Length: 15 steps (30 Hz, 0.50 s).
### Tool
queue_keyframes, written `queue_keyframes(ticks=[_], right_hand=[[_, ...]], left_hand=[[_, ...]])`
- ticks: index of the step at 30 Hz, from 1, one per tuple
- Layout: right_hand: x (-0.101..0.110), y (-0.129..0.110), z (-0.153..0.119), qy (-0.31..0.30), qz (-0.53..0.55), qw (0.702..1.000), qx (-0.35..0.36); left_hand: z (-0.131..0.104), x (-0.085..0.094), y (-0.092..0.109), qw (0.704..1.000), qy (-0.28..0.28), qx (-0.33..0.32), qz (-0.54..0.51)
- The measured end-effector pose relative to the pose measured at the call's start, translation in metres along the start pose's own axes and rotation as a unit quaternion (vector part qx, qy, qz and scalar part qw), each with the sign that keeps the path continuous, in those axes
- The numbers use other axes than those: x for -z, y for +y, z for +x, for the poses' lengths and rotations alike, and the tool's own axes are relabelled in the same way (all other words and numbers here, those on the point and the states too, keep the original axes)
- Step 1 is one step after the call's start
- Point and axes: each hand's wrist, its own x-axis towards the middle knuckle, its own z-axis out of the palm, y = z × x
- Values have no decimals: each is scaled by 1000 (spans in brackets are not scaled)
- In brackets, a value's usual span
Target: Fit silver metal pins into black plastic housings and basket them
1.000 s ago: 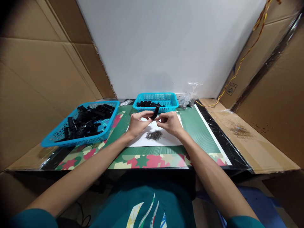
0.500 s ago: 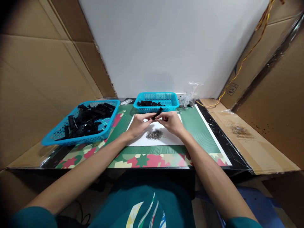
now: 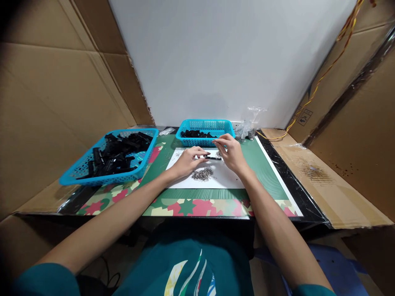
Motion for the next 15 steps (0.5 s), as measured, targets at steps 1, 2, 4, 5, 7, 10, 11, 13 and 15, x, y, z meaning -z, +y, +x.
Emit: queue_keyframes(ticks=[1,2,4,5,7,10,11,13,15], right_hand=[[-1,0,-1,2,-10,1000,10],[-3,0,-1,3,-17,1000,16],[-6,-2,-3,6,-18,1000,15],[-8,-4,-3,9,-9,1000,10],[-11,-9,-4,21,20,1000,-9],[-16,-14,-5,28,88,994,-64],[-18,-15,-6,26,116,989,-88],[-22,-14,-6,20,161,978,-127],[-26,-11,-7,21,173,974,-145]], left_hand=[[0,-1,-1,1000,4,-2,-1],[-1,-2,-2,1000,9,-2,-2],[-2,-3,-3,1000,18,6,-3],[-2,-3,-3,1000,22,12,-3],[-3,-4,-3,999,22,23,-3],[-4,-5,-5,1000,16,22,10],[-4,-5,-5,1000,14,20,18],[-4,-6,-5,999,9,12,35],[-5,-6,-3,999,3,2,49]])
